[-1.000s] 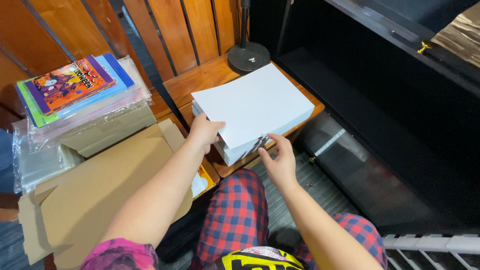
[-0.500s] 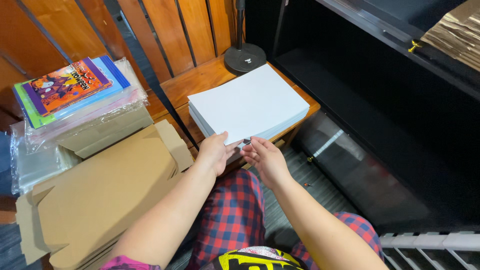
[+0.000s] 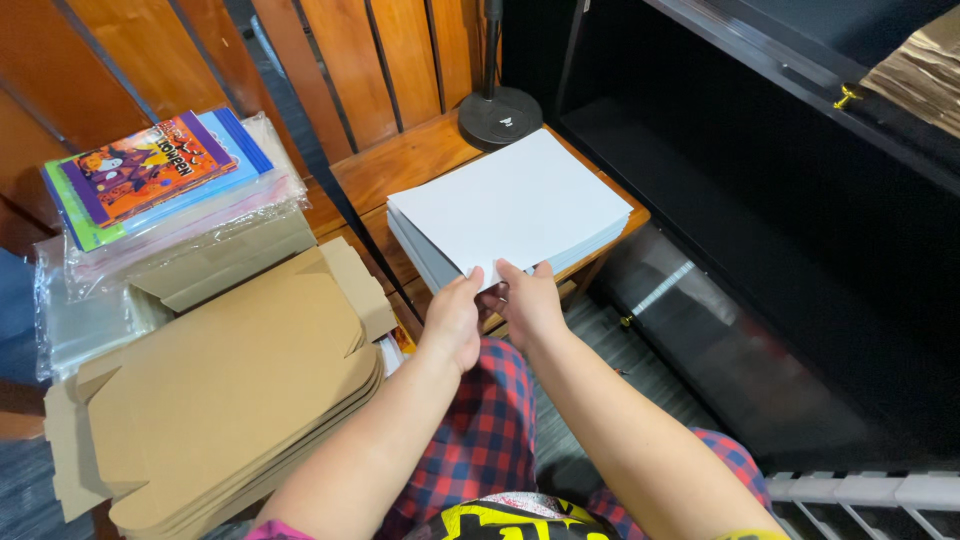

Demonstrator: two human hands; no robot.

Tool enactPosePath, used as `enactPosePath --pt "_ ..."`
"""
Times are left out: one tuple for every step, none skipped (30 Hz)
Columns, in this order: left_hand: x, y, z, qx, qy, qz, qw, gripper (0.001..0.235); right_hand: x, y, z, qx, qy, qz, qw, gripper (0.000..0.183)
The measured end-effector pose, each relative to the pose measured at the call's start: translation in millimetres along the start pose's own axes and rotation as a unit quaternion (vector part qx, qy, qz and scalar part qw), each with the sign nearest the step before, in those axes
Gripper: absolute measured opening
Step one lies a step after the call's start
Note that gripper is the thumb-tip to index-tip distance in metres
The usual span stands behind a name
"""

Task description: The person picks up brown cardboard sheets from a stack on a wooden chair and places them onto a black shelf. Later, the person picks up white paper sheets from the same chair and places them on top of the brown stack on the shelf.

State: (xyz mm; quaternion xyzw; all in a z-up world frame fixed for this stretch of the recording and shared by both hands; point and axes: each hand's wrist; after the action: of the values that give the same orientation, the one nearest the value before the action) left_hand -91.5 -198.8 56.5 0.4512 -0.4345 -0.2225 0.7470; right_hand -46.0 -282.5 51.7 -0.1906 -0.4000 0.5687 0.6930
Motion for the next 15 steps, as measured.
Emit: enactPosePath --pt "-1 -10 0 -0.001 -0.001 0.000 1.000 0.024 -4 5 -7 0.000 0.001 0.000 1.000 0.065" --pt "-1 -20 -1 0.008 0.011 0.009 1.000 0.022 -9 9 -15 -0.004 -0.001 0.009 1.000 0.067" --pt "-2 -31 -2 0.017 0.022 0.018 0.999 0.020 -14 13 -22 -0.007 -0.003 0.019 1.000 0.068" --pt "4 -24 9 0.016 0.020 0.018 0.999 0.020 -18 10 -17 -0.008 -0.002 0.019 1.000 0.068" --pt "10 -17 20 0.018 0.027 0.030 0.999 0.022 -21 7 -13 -0.003 -0.006 0.040 0.999 0.069" --pt "15 -10 31 0.020 0.033 0.041 0.998 0.024 -25 5 -8 0.003 -0.009 0.061 0.998 0.070" --pt "20 -7 40 0.019 0.033 0.042 0.998 0.024 -30 4 -8 0.002 -0.008 0.061 0.998 0.070" --pt "24 -4 49 0.017 0.034 0.048 0.998 0.023 -35 5 -8 0.002 -0.010 0.074 0.997 0.067" --pt "29 -1 58 0.016 0.036 0.055 0.998 0.023 -41 5 -8 0.001 -0.013 0.086 0.996 0.064" --pt "29 -5 60 0.014 0.036 0.055 0.998 0.023 -44 2 -2 0.002 -0.012 0.086 0.996 0.064" --pt "29 -9 63 0.007 0.034 0.060 0.998 0.024 -47 -1 4 0.003 -0.020 0.097 0.995 0.062" --pt "29 -13 65 0.000 0.031 0.066 0.997 0.025 -51 -5 9 0.004 -0.028 0.107 0.994 0.061" --pt "28 -20 66 -0.001 0.031 0.066 0.997 0.025 -53 -7 14 0.004 -0.027 0.107 0.994 0.061" --pt "27 -27 67 -0.013 0.026 0.062 0.998 0.022 -54 -10 18 0.004 -0.048 0.115 0.992 0.060" --pt "27 -34 68 -0.025 0.020 0.059 0.998 0.027 -56 -13 22 0.003 -0.069 0.123 0.990 0.060"
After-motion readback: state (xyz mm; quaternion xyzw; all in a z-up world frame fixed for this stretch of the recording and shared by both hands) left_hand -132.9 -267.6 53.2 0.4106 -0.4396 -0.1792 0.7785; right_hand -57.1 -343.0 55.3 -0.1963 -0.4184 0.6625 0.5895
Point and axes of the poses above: each hand's wrist, its own z-axis away from the middle knuckle, its own x-axis out of the palm, y = z × x, and after that the axes turned 14 degrees about x, right-handed
